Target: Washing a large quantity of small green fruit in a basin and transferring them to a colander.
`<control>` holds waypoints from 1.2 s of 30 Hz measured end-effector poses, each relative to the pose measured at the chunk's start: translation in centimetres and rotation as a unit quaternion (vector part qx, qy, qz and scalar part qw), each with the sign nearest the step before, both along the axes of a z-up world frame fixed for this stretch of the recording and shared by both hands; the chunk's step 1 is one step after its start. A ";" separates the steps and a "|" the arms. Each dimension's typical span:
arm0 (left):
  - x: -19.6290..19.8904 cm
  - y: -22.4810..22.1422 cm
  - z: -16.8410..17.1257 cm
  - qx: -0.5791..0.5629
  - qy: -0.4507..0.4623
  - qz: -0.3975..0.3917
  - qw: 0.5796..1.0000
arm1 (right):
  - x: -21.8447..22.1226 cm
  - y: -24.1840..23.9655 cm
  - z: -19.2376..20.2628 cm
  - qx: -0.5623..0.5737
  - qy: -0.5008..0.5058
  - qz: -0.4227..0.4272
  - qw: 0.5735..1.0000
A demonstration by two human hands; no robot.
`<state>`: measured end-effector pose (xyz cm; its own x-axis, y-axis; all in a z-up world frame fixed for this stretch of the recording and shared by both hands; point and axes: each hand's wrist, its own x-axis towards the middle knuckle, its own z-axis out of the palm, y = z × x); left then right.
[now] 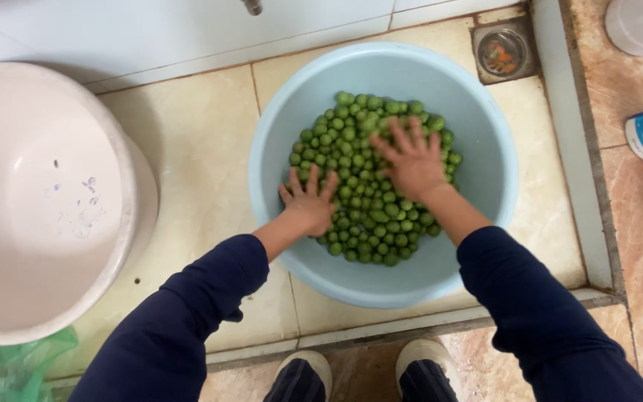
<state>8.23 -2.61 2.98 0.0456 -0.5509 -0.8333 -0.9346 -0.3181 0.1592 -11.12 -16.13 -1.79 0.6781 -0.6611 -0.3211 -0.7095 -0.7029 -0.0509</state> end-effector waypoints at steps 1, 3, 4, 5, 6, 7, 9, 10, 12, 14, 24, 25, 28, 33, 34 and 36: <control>-0.8 0.6 2.2 -0.001 -0.002 0.004 1.000 | -1.0 -0.1 -0.8 -0.001 -0.002 0.004 1.000; -2.6 1.7 6.6 0.108 -0.009 -0.075 0.991 | -3.2 -0.6 -2.2 0.014 -0.031 -0.115 0.993; -3.2 3.4 2.2 0.107 -0.010 -0.071 0.992 | -3.5 0.8 -1.5 0.013 -0.032 -0.111 0.993; -3.9 5.0 -2.2 0.100 0.046 -0.151 0.982 | -4.0 2.4 -0.7 0.032 -0.005 -0.131 0.991; -4.6 6.7 -6.7 0.092 0.102 -0.228 0.964 | -4.5 3.9 0.1 0.052 0.022 -0.151 0.987; -4.7 7.0 -7.5 0.090 0.102 -0.226 0.965 | -5.1 5.6 -0.2 0.051 0.022 -0.149 0.987; -5.0 7.7 -9.3 0.037 0.226 -0.168 0.959 | -6.4 9.1 -1.0 0.081 -0.005 -0.165 0.983; -4.6 7.3 -8.8 0.036 0.225 -0.167 0.959 | -6.4 9.9 -0.2 0.080 -0.005 -0.163 0.983; -3.7 6.4 -7.8 -0.129 0.248 -0.029 0.960 | -6.5 11.6 1.3 0.084 0.199 0.040 0.976; -1.4 4.8 -7.4 -0.196 0.237 0.002 0.952 | -7.5 10.5 1.7 0.189 0.138 0.028 0.972; 5.9 -2.8 -5.8 -0.365 0.088 0.161 0.913 | -6.0 1.0 3.0 0.130 -0.132 -0.139 0.973; 6.0 -3.1 -6.0 -0.364 0.087 0.162 0.913 | -5.2 2.6 3.7 0.132 -0.132 -0.138 0.973; 6.0 -4.1 -6.4 -0.394 0.088 0.176 0.898 | -4.3 5.3 3.6 0.109 0.027 -0.025 0.993; 4.3 -6.9 -5.0 -0.512 0.087 0.054 0.853 | -4.1 1.7 2.6 0.349 0.017 0.016 0.937; 3.9 -7.6 -4.8 -0.509 0.088 0.055 0.854 | -3.2 -0.5 1.8 0.352 0.019 0.016 0.936; 3.3 -8.8 -4.4 -0.530 0.053 -0.058 0.844 | -1.1 -4.8 0.2 0.174 -0.238 -0.058 0.954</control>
<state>11.50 -11.41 -1.39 -0.1045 -0.9853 0.1349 -0.9124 0.1490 0.3813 -12.23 -20.90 -1.57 0.7301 -0.6504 -0.2097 -0.6203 -0.5021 -0.6026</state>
